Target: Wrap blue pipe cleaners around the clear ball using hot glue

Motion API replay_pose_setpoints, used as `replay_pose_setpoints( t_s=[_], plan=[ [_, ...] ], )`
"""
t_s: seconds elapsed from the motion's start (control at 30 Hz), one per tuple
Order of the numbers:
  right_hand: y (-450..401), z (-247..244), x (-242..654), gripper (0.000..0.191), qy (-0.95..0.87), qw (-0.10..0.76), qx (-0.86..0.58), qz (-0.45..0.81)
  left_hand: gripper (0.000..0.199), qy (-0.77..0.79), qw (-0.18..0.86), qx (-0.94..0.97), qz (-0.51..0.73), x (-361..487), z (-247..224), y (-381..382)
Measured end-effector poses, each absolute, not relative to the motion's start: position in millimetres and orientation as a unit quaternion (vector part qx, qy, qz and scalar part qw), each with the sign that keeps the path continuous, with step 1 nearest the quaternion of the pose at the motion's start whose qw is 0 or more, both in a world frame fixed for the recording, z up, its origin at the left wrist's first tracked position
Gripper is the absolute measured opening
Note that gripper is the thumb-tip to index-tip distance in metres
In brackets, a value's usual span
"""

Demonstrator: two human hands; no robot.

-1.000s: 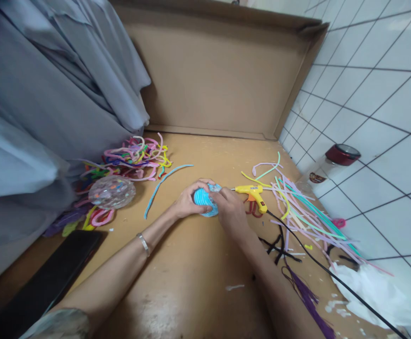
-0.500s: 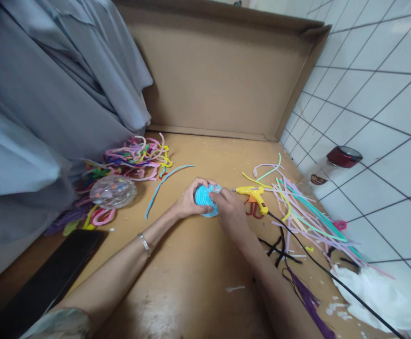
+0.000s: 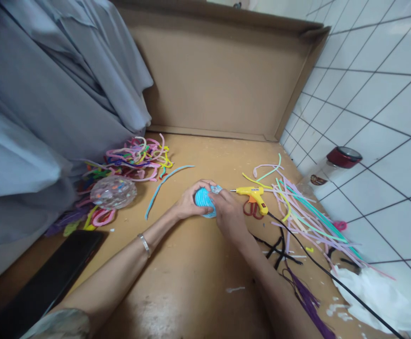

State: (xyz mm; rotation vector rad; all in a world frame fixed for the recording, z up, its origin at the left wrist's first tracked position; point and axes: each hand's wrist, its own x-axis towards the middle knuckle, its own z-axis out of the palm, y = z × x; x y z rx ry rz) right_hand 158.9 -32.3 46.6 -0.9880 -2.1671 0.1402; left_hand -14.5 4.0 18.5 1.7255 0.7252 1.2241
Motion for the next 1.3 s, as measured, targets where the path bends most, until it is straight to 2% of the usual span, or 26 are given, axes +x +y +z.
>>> replay_pose_setpoints(
  t_s=[0.33,0.57,0.93,1.3],
  plan=[
    [-33.0,50.3,160.9,0.031,-0.849,0.352,-0.392,0.033,0.047,0.298,0.441,0.693,0.486,-14.5,19.3,2.7],
    [-31.2,46.0,160.2,0.03,-0.849,0.35,-0.395,-0.002,0.07,0.341,0.434,0.683,0.478,-15.5,18.5,1.5],
    [-30.4,43.3,159.9,0.031,-0.847,0.362,-0.388,0.019,0.055,0.314,0.431,0.7,0.475,-15.2,20.7,2.8],
    [-30.8,44.2,160.0,0.03,-0.85,0.354,-0.391,-0.009,0.056,0.314,0.428,0.696,0.483,-15.3,19.8,1.8]
  ],
)
